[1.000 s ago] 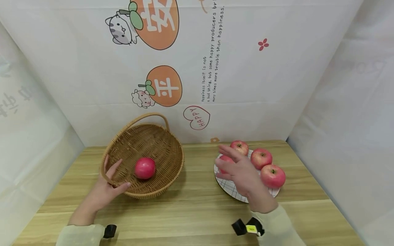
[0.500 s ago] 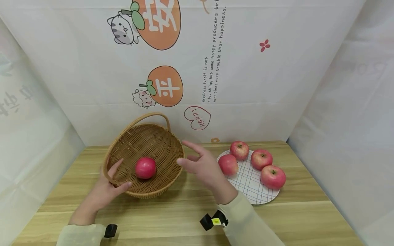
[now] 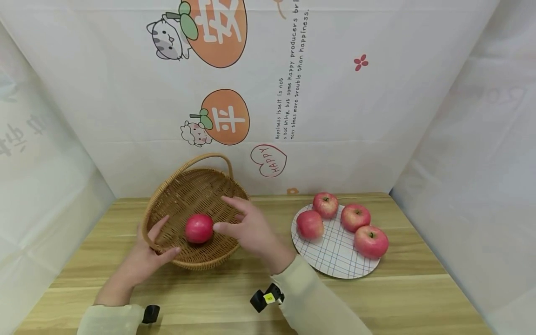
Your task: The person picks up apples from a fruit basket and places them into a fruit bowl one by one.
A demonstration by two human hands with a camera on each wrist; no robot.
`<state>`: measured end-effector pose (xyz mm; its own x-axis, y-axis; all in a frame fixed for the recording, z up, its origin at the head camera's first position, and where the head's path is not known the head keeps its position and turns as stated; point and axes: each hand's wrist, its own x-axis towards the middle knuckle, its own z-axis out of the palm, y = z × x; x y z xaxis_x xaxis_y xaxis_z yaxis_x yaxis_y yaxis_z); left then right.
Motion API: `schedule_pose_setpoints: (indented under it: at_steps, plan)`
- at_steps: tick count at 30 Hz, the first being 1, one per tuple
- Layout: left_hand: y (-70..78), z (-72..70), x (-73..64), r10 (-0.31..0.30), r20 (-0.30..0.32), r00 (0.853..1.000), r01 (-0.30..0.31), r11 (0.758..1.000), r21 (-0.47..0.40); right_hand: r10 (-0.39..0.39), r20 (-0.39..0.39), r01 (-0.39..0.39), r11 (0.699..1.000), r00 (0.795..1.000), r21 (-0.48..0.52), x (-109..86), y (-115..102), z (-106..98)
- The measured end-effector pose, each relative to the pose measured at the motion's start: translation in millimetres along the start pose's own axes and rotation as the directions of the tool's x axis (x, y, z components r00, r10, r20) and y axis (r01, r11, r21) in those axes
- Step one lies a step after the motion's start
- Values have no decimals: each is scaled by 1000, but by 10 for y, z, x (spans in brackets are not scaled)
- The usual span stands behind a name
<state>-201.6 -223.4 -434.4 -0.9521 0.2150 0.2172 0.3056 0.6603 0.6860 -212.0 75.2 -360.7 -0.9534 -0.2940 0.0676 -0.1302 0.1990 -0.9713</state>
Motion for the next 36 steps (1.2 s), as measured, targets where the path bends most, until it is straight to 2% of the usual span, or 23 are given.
schedule_pose_setpoints:
  at_steps: [4, 12, 20, 27, 31, 36]
  plan:
    - [15, 2, 0, 2, 2, 1000, -2, 1000, -1, -13, 30, 16, 995, 999, -95, 89, 24, 140]
    - [21, 12, 3, 9, 5, 1000, -9, 1000, -7, 22, 52, -10, 973, 998, -230, 259, 52, 430]
    - [2, 27, 5, 24, 0, 1000, -24, 1000, -16, 52, 67, -31, 959, 996, -281, 475, 67, 609]
    - [-1, 22, 13, 33, 1, 999, -33, 999, -35, 73, 131, -29, 949, 989, -315, 679, 76, 715]
    - [5, 25, 11, 26, 6, 1000, -26, 999, -24, 94, 169, -24, 928, 981, -373, 740, 136, 756]
    - [20, 28, -1, 24, 5, 1000, -24, 1000, -16, 77, 198, 28, 877, 977, -479, 754, 223, 788]
